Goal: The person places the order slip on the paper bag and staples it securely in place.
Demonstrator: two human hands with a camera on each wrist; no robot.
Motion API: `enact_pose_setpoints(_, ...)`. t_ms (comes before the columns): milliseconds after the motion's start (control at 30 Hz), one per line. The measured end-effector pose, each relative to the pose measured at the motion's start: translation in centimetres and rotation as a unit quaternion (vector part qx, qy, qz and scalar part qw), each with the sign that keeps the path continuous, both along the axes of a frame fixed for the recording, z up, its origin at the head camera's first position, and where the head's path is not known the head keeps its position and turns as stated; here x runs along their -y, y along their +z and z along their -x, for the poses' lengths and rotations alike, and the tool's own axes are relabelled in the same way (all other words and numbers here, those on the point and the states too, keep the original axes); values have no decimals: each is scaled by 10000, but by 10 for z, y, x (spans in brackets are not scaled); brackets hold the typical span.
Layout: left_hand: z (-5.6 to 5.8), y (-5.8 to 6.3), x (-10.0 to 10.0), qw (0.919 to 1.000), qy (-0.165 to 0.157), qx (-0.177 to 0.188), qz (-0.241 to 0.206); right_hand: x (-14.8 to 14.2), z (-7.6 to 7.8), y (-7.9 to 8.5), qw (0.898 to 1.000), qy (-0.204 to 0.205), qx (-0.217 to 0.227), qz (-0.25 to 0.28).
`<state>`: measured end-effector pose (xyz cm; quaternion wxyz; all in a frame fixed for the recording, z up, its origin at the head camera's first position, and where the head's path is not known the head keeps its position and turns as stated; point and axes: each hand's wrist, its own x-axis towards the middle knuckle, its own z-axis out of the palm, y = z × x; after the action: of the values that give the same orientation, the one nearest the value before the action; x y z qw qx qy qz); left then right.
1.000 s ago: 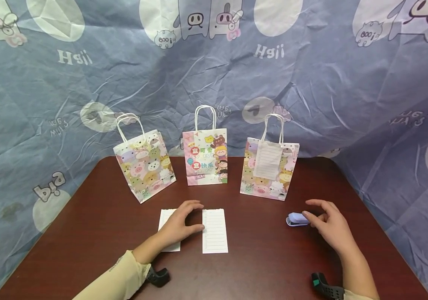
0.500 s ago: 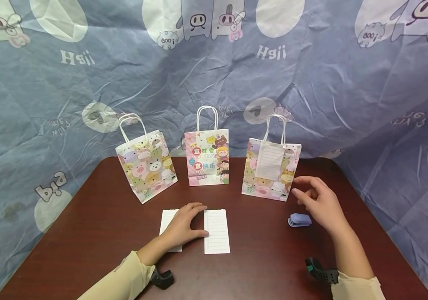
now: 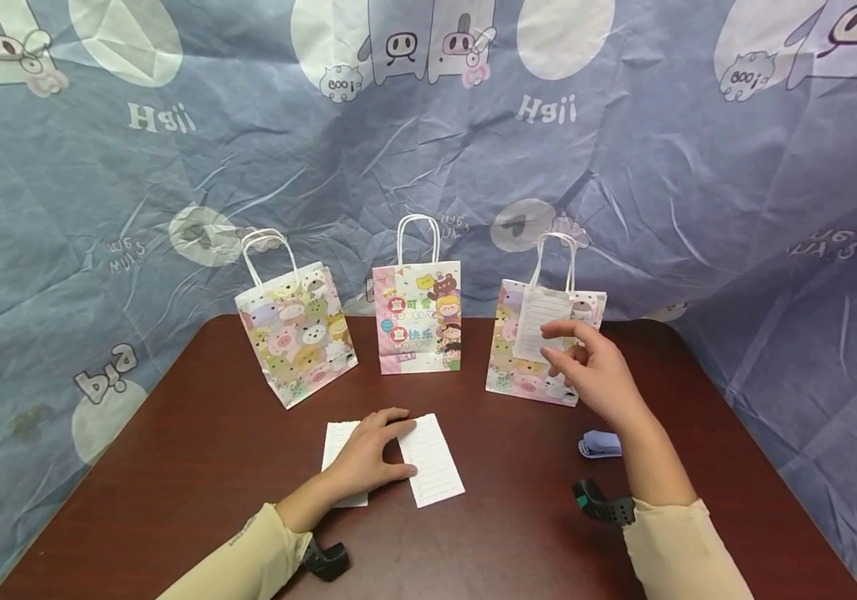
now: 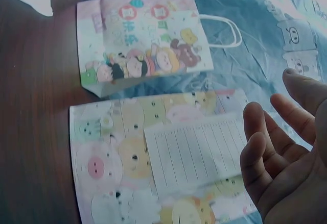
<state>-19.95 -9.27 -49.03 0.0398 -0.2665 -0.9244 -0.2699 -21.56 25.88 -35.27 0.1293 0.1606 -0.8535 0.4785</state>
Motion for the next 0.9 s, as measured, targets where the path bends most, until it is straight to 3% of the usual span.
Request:
enact_pose_setpoints(167,1,-2,1,9998,-149,-91,24,13,9,5,9998,111,173,80)
enact_pose_setpoints(400,0,0,3,9997,-229,67,-16,31,23,9,9992,307,226,80)
enact_pose_setpoints(667,-1,1,4,9987,66,351,-371,47,40,12,9967,695,206,368)
enact_pose_setpoints(900,-3,1,6,9987,214,315,-346,62,52,15,9946,772,405,555)
